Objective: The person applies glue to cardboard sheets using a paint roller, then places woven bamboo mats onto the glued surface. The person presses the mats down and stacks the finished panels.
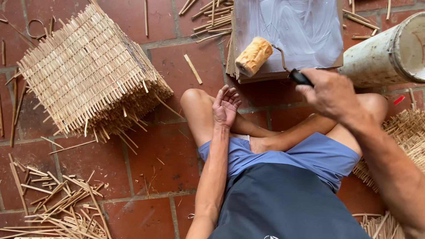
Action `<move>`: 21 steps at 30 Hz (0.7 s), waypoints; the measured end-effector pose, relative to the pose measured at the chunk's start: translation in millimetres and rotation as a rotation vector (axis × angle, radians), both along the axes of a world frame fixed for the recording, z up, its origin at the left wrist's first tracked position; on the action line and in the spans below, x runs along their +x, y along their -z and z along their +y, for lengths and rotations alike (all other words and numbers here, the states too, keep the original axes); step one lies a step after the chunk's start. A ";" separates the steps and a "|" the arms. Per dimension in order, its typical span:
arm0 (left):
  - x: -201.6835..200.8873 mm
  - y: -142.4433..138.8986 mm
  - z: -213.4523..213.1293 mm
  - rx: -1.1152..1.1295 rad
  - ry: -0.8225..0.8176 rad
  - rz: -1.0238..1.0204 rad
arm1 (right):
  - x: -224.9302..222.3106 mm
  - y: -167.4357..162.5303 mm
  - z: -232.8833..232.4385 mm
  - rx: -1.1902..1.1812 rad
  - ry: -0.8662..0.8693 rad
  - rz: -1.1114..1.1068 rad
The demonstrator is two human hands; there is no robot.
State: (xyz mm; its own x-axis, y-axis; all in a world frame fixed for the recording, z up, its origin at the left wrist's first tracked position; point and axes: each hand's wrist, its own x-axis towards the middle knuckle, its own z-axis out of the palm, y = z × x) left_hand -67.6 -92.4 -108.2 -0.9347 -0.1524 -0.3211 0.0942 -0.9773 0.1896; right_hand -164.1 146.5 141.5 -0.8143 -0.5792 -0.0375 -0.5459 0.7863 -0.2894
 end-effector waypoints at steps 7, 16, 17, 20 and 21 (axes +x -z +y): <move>-1.2 1.6 0.2 -0.008 0.012 -0.049 | -57.5 -25.7 -4.8 0.131 -0.294 0.078; -4.2 15.1 4.6 -0.099 0.006 -0.150 | -144.8 9.0 179.0 0.313 -0.219 0.053; -5.1 15.7 5.2 -0.111 0.006 -0.162 | -154.4 30.0 207.0 0.272 -0.182 0.004; -8.2 16.4 6.1 -0.135 0.004 -0.172 | -188.0 94.0 274.3 0.044 -0.089 -0.164; -9.3 16.3 5.9 -0.128 0.002 -0.157 | -197.9 112.4 285.0 -0.076 -0.055 -0.244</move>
State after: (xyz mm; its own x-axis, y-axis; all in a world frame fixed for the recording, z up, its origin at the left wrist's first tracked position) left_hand -76.9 -86.4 -124.5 -0.8751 -0.1992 -0.4410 0.0513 -0.9444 0.3248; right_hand -362.1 431.5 29.1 -0.7540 -0.6306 -0.1839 -0.4936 0.7286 -0.4748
